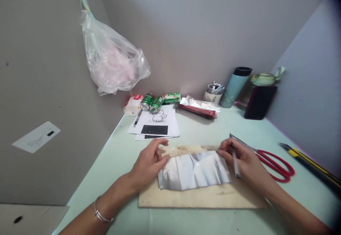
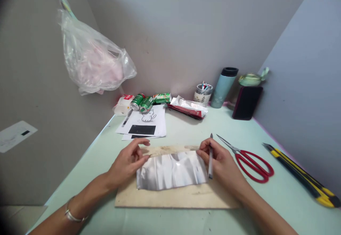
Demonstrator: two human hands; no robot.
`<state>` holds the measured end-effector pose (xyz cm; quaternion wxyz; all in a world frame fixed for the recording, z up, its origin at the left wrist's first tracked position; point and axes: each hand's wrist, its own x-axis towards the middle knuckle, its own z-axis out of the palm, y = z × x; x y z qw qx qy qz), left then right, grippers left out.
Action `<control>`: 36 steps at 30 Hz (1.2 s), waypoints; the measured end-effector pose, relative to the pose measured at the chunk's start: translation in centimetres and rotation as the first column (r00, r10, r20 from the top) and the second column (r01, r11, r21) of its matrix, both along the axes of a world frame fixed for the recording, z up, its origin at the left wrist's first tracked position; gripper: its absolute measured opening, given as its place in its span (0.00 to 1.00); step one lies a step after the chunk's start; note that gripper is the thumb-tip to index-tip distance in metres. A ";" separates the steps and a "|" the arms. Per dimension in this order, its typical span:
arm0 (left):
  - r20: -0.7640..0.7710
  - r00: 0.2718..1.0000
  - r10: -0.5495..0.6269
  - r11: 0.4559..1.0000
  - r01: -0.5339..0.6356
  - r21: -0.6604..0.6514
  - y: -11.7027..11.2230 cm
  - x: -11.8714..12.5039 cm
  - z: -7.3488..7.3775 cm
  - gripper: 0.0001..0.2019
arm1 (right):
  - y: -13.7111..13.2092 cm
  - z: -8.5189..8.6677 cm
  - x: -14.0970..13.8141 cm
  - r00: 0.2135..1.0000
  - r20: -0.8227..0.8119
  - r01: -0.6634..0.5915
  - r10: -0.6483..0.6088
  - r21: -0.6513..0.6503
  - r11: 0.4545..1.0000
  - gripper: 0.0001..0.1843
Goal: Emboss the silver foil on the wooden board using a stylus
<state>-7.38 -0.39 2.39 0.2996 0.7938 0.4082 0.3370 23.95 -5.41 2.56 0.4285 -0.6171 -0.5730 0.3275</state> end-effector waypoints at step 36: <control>-0.473 0.845 -0.248 0.818 0.444 0.365 -3.8 4.1 -2.4 0.25 | -1.1 0.0 -4.2 0.966 0.214 -0.130 0.147 -0.089 0.987 0.13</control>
